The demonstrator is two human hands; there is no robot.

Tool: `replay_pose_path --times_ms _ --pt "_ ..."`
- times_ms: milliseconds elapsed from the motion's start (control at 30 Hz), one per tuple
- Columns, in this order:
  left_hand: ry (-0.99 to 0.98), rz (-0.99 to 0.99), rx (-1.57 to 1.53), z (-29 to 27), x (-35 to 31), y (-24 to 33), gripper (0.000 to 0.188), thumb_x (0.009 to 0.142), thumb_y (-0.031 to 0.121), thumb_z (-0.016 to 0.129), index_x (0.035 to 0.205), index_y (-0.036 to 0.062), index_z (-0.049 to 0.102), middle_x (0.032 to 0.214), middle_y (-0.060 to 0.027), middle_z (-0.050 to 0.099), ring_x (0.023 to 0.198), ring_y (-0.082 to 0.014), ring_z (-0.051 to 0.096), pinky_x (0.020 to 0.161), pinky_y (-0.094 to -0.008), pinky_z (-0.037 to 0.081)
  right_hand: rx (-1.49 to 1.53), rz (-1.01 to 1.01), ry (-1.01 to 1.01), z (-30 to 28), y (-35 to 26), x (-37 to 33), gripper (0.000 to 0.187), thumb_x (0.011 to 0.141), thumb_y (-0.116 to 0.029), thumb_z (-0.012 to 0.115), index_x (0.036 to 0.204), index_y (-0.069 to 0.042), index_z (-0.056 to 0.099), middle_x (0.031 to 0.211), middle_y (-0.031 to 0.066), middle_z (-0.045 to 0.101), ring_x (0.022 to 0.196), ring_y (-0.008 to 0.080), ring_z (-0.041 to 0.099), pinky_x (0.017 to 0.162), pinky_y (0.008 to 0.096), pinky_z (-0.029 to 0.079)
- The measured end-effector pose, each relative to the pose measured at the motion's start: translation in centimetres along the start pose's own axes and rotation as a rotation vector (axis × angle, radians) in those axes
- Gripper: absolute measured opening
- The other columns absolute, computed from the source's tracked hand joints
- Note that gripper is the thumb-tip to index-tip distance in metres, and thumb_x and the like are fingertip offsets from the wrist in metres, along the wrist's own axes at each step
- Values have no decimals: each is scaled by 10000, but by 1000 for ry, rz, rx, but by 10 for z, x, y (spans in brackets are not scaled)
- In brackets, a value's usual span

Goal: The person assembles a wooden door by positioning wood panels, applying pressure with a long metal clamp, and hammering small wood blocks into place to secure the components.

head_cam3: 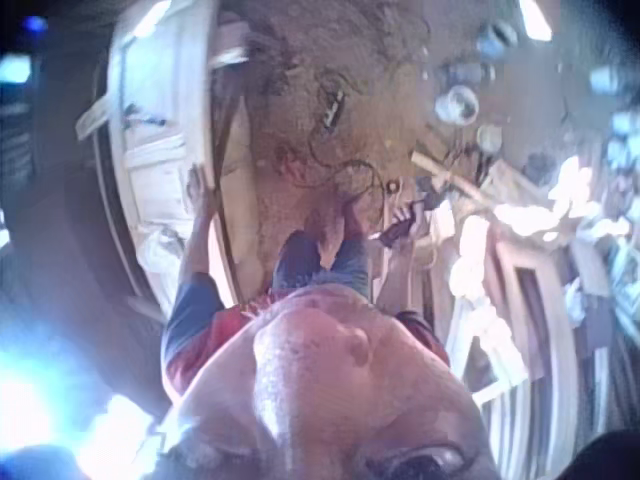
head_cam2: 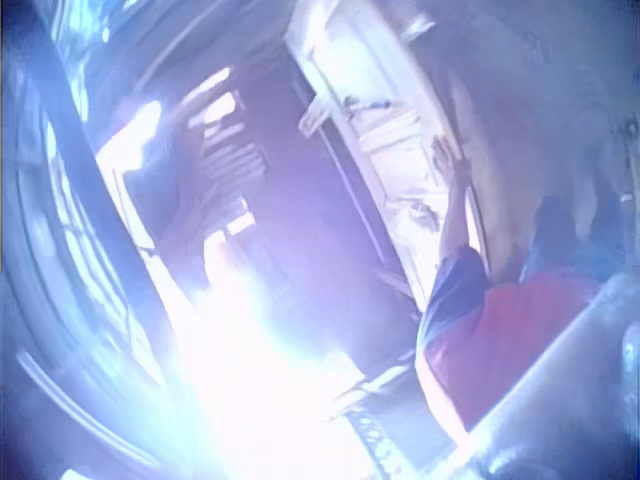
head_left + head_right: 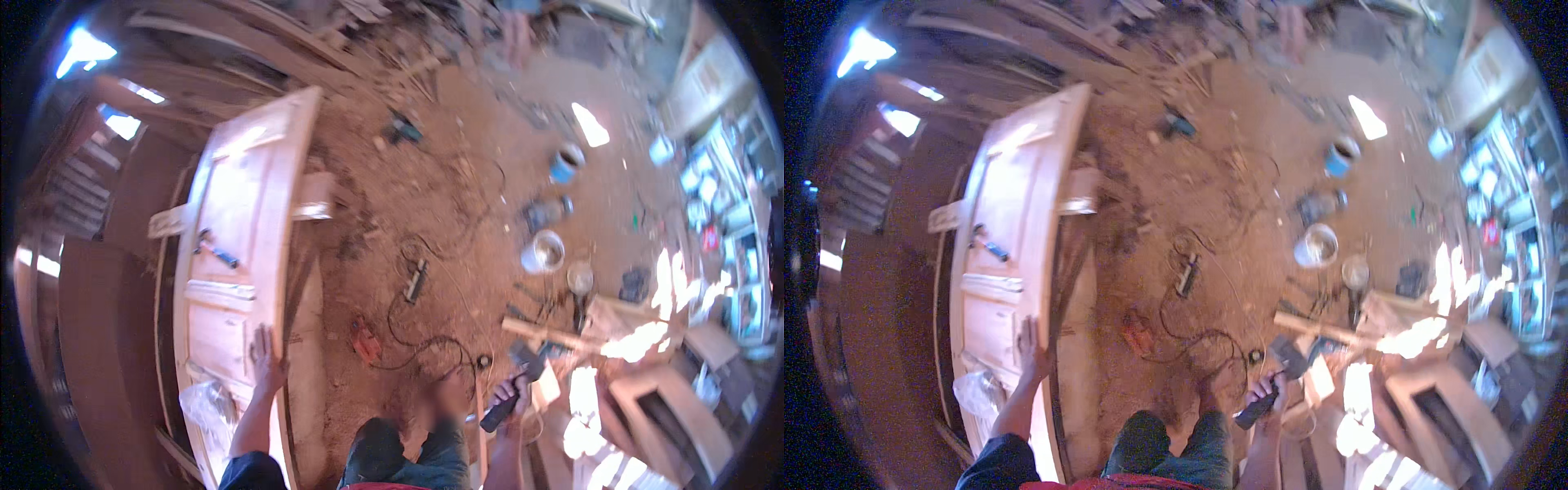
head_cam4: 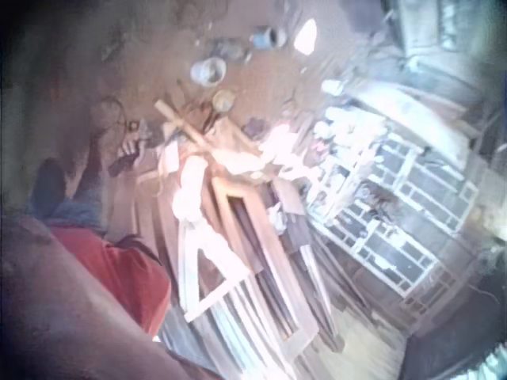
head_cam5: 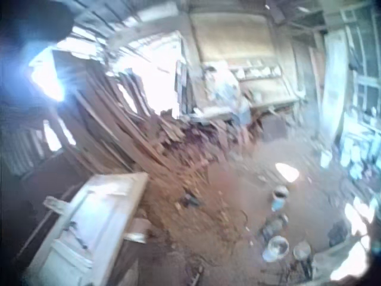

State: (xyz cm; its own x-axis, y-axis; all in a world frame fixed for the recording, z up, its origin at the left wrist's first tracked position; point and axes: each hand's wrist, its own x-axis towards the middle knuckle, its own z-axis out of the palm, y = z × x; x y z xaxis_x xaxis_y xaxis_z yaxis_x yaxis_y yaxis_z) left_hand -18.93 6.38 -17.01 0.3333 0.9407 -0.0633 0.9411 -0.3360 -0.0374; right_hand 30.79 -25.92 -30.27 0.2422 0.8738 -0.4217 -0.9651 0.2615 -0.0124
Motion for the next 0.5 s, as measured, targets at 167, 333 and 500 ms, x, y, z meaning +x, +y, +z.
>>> replay_pose_path --times_ms 167,333,500 --pt "-74 -193 -232 32 -29 -5 856 786 287 745 1527 81 368 1547 -209 392 1401 -411 398 1091 -521 393 -748 406 430 18 57 -20 108 897 -116 664 874 -116 559 644 -3 504 574 154 513 584 327 489" --pt "-2 173 -830 -17 -142 79 584 856 357 706 1357 84 579 1360 -172 600 1230 -356 587 1037 -428 484 -1342 717 385 29 96 -55 121 875 -140 729 883 -63 637 658 33 570 566 180 568 560 338 512" --pt "-172 53 -1071 37 -397 64 578 933 461 645 1379 100 581 1336 -159 629 1229 -362 592 1029 -448 484 -1546 884 218 79 199 -73 191 919 -279 647 917 -94 599 660 25 571 539 137 537 500 306 487"
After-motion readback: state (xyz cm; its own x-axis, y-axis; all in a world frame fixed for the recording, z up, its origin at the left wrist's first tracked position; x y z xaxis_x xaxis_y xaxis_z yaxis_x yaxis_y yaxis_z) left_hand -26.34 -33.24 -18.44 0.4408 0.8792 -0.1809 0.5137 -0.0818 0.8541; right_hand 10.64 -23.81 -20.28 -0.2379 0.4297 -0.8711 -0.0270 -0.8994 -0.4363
